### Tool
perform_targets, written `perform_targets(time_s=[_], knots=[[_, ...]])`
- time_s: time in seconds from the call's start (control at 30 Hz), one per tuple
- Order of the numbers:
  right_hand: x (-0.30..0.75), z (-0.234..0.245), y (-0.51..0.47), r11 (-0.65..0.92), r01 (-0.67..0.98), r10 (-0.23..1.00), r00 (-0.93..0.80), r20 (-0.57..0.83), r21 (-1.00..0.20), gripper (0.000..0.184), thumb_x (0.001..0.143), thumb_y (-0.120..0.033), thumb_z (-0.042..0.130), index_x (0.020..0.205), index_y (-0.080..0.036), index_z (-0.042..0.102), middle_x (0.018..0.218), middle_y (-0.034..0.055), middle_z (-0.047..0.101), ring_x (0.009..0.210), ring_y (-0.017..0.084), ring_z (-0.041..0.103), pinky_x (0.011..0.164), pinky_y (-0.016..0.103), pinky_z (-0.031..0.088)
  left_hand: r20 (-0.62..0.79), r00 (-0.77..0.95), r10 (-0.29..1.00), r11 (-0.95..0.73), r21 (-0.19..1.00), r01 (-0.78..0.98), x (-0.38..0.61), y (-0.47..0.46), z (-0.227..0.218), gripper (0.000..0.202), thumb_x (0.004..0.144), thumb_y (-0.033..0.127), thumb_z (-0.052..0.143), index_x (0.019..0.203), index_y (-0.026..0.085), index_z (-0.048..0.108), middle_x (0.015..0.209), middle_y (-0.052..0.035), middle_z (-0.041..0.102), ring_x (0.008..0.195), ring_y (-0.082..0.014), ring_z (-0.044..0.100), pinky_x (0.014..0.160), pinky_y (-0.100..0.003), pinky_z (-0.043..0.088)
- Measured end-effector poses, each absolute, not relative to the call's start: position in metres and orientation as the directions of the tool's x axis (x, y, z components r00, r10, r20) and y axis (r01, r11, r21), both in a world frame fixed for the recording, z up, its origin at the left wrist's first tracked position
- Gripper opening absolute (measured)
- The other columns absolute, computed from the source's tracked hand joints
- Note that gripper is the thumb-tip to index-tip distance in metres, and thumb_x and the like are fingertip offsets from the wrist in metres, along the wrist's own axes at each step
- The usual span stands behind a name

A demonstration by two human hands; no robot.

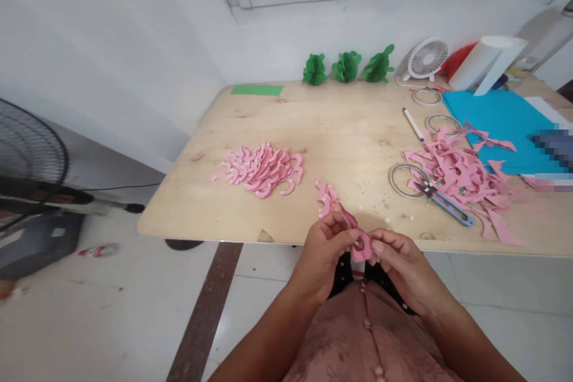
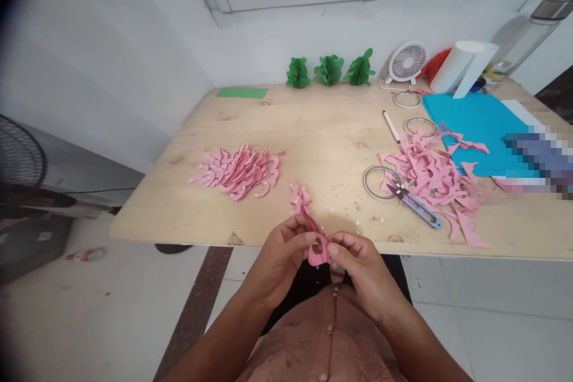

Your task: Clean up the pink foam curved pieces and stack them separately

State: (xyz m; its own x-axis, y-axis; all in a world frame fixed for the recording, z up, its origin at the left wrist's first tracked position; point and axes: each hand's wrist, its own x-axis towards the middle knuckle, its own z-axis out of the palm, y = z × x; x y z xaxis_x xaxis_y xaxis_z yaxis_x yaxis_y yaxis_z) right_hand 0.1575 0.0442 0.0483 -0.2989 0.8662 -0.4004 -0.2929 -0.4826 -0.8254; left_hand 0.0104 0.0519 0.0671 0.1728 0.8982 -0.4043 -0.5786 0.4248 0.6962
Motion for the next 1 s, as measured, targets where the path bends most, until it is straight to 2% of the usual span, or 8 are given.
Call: perform_targets(time_s=[0.17,0.37,0.67,1.0], knots=[[0.1560,0.0503,0.0445,-0.516,-0.333,0.852,-0.295,-0.433,-0.789,0.028,0.069,-0.043,0.077,0.072,-0.018,0.067,0.062,-0.0018,0.057,0.058,0.012,0.047,0.059,0.024,0.038,-0.402,0.176,0.899,0.420,0.671,-0.611,0.0099,0.0504,0.0658,0.014,0.067,0.007,0.064,0.079,0.013,0.061,0.069,-0.0002,0.060,0.060,-0.0097,0.054,0.063,-0.022,0.043],[0.1546,0.0497,0.0451,-0.512,-0.341,0.854,-0.302,-0.424,-0.788,0.025,0.070,-0.041,0.077,0.072,-0.018,0.068,0.062,-0.0019,0.057,0.062,0.012,0.049,0.063,0.024,0.039,-0.396,0.135,0.908,0.389,0.682,-0.620,0.0129,0.0508,0.0660,0.018,0.066,0.005,0.059,0.081,0.013,0.061,0.067,-0.0001,0.059,0.060,-0.0101,0.053,0.061,-0.022,0.043],[0.1567,0.0424,0.0443,-0.501,-0.244,0.857,-0.272,-0.438,-0.830,0.027,0.072,-0.044,0.075,0.082,-0.019,0.072,0.069,0.0003,0.062,0.065,0.013,0.052,0.064,0.024,0.041,-0.481,0.067,0.874,0.414,0.665,-0.622,0.0131,0.0490,0.0667,0.026,0.068,0.014,0.061,0.094,0.012,0.065,0.083,-0.0086,0.070,0.071,-0.0169,0.062,0.070,-0.028,0.047],[0.1582,0.0419,0.0433,-0.475,-0.199,0.865,-0.286,-0.412,-0.857,0.023,0.077,-0.042,0.071,0.081,-0.019,0.071,0.071,0.0006,0.064,0.067,0.014,0.056,0.065,0.024,0.044,-0.438,-0.008,0.899,0.346,0.722,-0.599,0.0189,0.0445,0.0637,0.012,0.069,0.016,0.070,0.078,0.014,0.063,0.066,-0.0002,0.062,0.061,-0.0107,0.055,0.064,-0.022,0.044]])
